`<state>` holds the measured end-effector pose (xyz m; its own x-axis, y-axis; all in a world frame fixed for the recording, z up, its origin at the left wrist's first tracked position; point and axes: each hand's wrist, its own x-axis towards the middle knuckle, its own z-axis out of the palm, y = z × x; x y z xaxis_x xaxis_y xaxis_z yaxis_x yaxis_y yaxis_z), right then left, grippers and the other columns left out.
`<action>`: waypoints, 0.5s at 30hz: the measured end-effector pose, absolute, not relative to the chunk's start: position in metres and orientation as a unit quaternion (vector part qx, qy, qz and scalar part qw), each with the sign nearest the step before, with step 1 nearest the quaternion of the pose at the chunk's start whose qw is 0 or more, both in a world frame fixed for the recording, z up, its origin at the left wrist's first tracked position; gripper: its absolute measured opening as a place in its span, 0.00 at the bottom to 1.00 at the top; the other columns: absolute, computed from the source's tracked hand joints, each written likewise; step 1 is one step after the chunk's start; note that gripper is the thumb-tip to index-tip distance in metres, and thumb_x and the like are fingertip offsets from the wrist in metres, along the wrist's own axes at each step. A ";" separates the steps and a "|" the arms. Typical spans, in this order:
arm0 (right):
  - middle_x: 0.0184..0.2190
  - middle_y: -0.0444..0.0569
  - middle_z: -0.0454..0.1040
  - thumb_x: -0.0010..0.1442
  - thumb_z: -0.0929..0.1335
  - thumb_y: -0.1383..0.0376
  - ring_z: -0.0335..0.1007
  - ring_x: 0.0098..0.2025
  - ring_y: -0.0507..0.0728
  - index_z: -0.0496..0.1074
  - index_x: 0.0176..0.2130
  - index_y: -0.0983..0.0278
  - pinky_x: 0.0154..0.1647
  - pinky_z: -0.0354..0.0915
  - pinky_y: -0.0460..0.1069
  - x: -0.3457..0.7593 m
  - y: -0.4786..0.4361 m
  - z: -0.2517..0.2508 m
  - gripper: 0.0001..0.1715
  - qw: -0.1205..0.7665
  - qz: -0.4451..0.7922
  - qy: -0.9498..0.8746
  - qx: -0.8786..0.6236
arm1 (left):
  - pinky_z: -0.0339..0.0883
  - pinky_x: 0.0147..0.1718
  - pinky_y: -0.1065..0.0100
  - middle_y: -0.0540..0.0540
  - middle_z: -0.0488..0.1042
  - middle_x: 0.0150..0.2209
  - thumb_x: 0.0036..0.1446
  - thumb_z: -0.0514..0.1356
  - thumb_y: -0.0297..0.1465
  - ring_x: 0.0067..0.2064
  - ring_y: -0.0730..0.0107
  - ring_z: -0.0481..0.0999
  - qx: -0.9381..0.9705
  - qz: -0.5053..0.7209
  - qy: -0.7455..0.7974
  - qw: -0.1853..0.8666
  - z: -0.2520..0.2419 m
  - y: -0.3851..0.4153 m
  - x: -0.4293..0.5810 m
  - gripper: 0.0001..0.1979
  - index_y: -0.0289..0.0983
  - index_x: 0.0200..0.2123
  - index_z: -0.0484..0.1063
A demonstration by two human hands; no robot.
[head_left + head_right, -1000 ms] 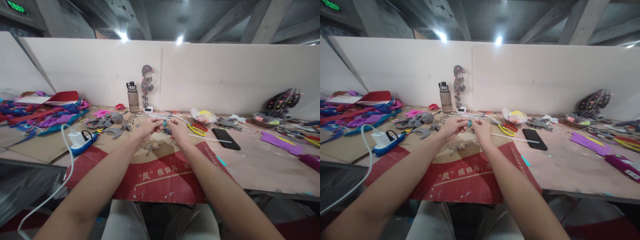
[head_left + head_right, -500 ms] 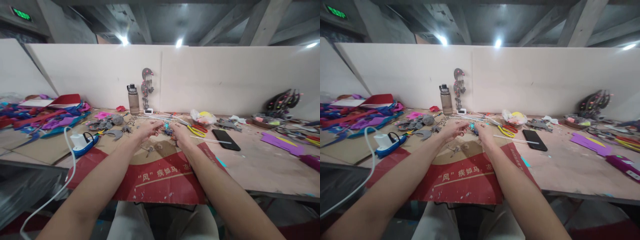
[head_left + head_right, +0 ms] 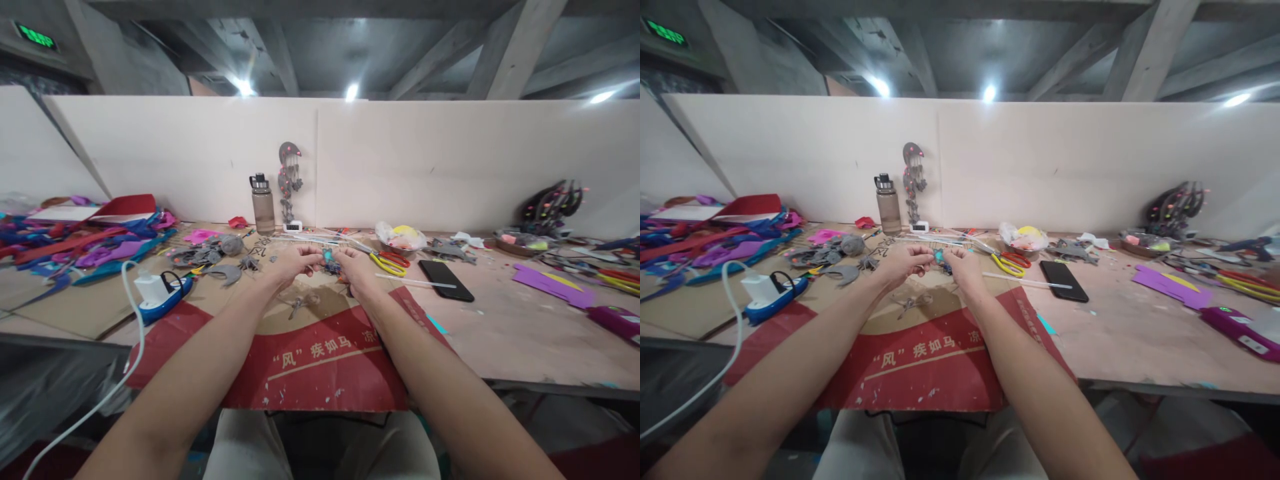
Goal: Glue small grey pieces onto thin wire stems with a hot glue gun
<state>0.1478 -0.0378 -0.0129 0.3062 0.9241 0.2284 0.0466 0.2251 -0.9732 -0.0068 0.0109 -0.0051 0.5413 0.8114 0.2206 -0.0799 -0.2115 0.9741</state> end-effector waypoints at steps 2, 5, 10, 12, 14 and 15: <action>0.13 0.34 0.56 0.45 0.68 0.56 0.44 0.15 0.45 0.66 0.25 0.63 0.16 0.43 0.44 0.148 -0.037 -0.014 0.13 0.623 0.343 -0.479 -0.515 | 0.60 0.21 0.75 0.49 0.73 0.26 0.45 0.66 0.33 0.23 0.79 0.67 0.683 0.393 0.276 0.550 -0.005 0.012 -0.007 0.10 0.33 0.29 0.73; 0.13 0.34 0.57 0.45 0.69 0.57 0.44 0.14 0.44 0.67 0.25 0.64 0.16 0.43 0.44 0.148 -0.038 -0.014 0.12 0.619 0.336 -0.483 -0.520 | 0.60 0.21 0.75 0.50 0.73 0.24 0.46 0.64 0.32 0.22 0.80 0.66 0.715 0.390 0.275 0.511 -0.005 0.012 -0.007 0.07 0.34 0.27 0.72; 0.11 0.33 0.53 0.43 0.69 0.58 0.40 0.13 0.44 0.65 0.25 0.63 0.15 0.39 0.44 0.147 -0.043 -0.008 0.12 0.616 0.391 -0.456 -0.510 | 0.62 0.22 0.75 0.52 0.71 0.22 0.49 0.62 0.34 0.22 0.79 0.66 0.738 0.376 0.273 0.489 -0.006 0.014 -0.007 0.08 0.34 0.28 0.72; 0.11 0.32 0.50 0.43 0.69 0.59 0.38 0.13 0.44 0.62 0.24 0.62 0.14 0.37 0.44 0.148 -0.045 -0.006 0.12 0.610 0.424 -0.448 -0.497 | 0.62 0.22 0.75 0.52 0.70 0.22 0.49 0.63 0.36 0.22 0.79 0.66 0.736 0.371 0.273 0.496 -0.006 0.014 -0.008 0.09 0.34 0.29 0.73; 0.11 0.32 0.49 0.43 0.69 0.59 0.38 0.13 0.44 0.60 0.24 0.61 0.14 0.37 0.44 0.150 -0.046 -0.004 0.14 0.602 0.435 -0.459 -0.488 | 0.62 0.23 0.74 0.51 0.71 0.22 0.48 0.65 0.37 0.22 0.79 0.67 0.728 0.361 0.269 0.517 -0.004 0.013 -0.010 0.12 0.34 0.31 0.73; 0.11 0.32 0.50 0.44 0.69 0.58 0.38 0.13 0.44 0.60 0.24 0.61 0.14 0.38 0.44 0.151 -0.046 -0.004 0.14 0.597 0.427 -0.472 -0.488 | 0.63 0.24 0.74 0.50 0.72 0.24 0.47 0.65 0.39 0.23 0.78 0.68 0.725 0.352 0.261 0.531 -0.002 0.012 -0.012 0.14 0.34 0.32 0.74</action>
<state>0.1509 -0.0461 -0.0042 0.1897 0.9708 0.1466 -0.0492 0.1585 -0.9861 -0.0116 0.0124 -0.0016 0.6151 0.7532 0.2329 0.0042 -0.2985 0.9544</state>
